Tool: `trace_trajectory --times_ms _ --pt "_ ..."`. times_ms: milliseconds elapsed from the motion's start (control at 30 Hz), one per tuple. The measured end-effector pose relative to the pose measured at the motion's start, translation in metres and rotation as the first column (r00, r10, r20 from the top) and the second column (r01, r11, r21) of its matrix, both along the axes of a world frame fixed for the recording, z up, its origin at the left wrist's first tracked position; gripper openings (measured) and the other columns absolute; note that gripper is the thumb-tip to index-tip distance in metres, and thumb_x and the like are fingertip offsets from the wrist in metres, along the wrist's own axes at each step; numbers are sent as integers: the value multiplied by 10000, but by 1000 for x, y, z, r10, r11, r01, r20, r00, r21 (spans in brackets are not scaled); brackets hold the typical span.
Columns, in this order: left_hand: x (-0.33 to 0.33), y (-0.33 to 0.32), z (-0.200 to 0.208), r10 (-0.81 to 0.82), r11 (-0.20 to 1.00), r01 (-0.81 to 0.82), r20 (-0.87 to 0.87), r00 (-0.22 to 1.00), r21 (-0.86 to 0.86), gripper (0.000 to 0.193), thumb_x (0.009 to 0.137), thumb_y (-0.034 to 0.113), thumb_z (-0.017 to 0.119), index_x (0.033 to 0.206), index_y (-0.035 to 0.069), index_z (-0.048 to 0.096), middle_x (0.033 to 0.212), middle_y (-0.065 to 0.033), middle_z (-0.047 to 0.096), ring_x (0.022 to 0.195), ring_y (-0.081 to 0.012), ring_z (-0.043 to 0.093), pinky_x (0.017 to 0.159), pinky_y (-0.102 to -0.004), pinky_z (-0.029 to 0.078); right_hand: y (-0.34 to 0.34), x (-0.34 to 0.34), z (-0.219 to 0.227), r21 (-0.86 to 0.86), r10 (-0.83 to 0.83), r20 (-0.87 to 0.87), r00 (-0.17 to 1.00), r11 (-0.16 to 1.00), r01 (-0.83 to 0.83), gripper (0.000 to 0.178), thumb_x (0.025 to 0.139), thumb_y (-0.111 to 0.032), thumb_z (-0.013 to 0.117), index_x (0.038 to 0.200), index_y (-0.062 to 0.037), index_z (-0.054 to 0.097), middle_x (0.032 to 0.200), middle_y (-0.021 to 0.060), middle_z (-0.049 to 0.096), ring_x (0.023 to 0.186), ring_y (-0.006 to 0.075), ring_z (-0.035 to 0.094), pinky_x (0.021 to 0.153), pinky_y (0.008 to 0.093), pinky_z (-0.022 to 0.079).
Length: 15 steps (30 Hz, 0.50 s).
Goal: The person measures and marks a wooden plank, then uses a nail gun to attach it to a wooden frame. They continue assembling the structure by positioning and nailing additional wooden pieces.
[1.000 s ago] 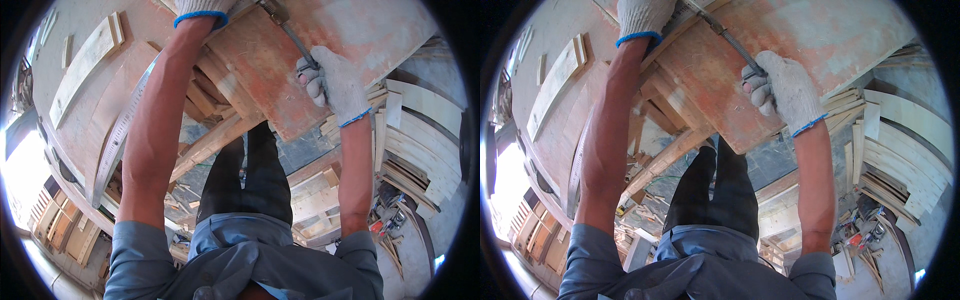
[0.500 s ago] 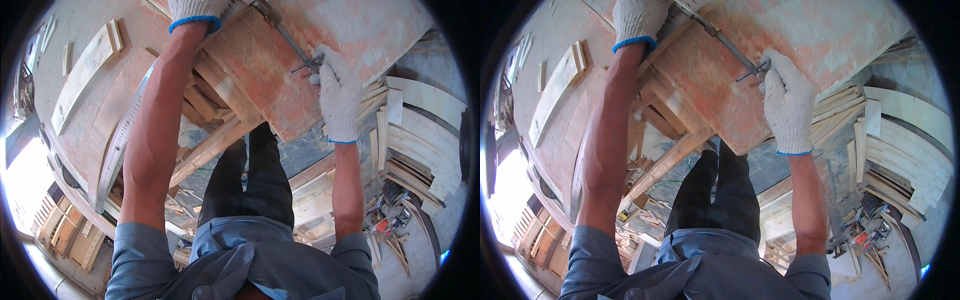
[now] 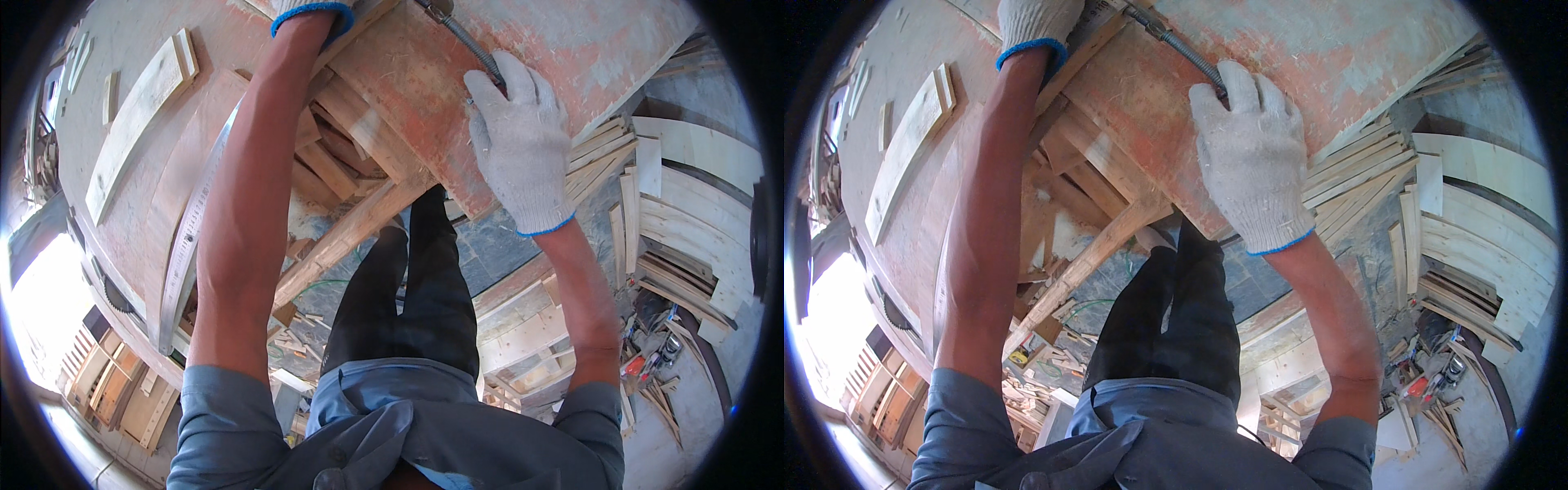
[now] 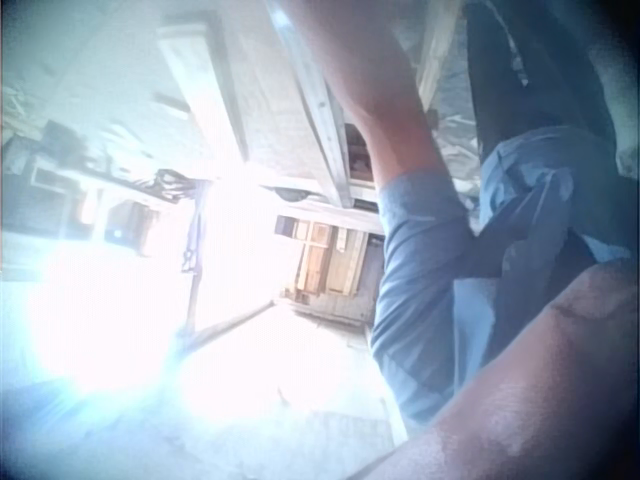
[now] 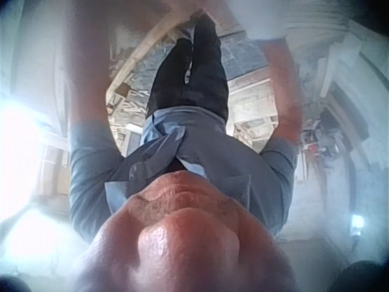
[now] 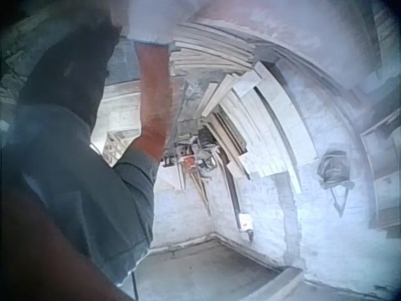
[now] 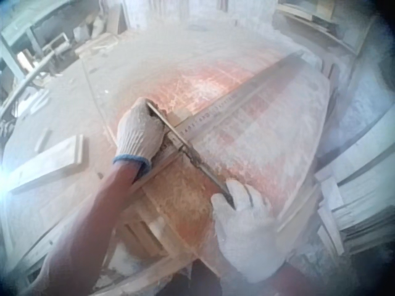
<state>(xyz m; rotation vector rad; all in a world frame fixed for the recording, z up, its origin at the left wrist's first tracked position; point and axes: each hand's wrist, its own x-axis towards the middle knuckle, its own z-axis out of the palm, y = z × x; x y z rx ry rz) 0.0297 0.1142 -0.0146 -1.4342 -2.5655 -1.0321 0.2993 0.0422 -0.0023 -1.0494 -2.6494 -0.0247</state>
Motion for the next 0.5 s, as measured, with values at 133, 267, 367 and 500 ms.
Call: trace_trajectory --times_ms 133,267,367,500 --pt "1 -1 8 7 1000 -7 -1 1000 -3 269 901 284 681 990 31 689 935 -258 722 941 -441 696 826 -508 540 9 -7 3 -39 25 46 999 999 -23 238 788 -210 750 978 -104 654 1086 113 601 1013 312 605 826 468 508" --pt "9 1 2 4 1000 -3 34 999 -25 258 902 278 675 983 33 687 929 -262 720 933 -443 697 821 -514 541 17 -11 -4 -84 -12 99 995 996 20 215 771 -252 760 876 -88 669 933 117 603 918 304 614 774 450 514" --pt "5 -1 4 24 999 -24 29 999 -21 251 907 277 665 989 40 685 923 -268 716 924 -446 696 818 -518 539 22 -16 -5 -133 -4 57 998 991 11 213 756 -260 779 820 -84 677 883 122 606 881 311 621 751 442 521" --pt "7 -2 4 22 1000 -21 26 999 -22 239 911 269 657 986 42 680 914 -269 714 918 -449 695 807 -523 534 25 -12 -7 -181 16 -5 1000 983 -17 211 749 -252 795 789 -81 677 874 128 606 870 323 620 747 452 528"
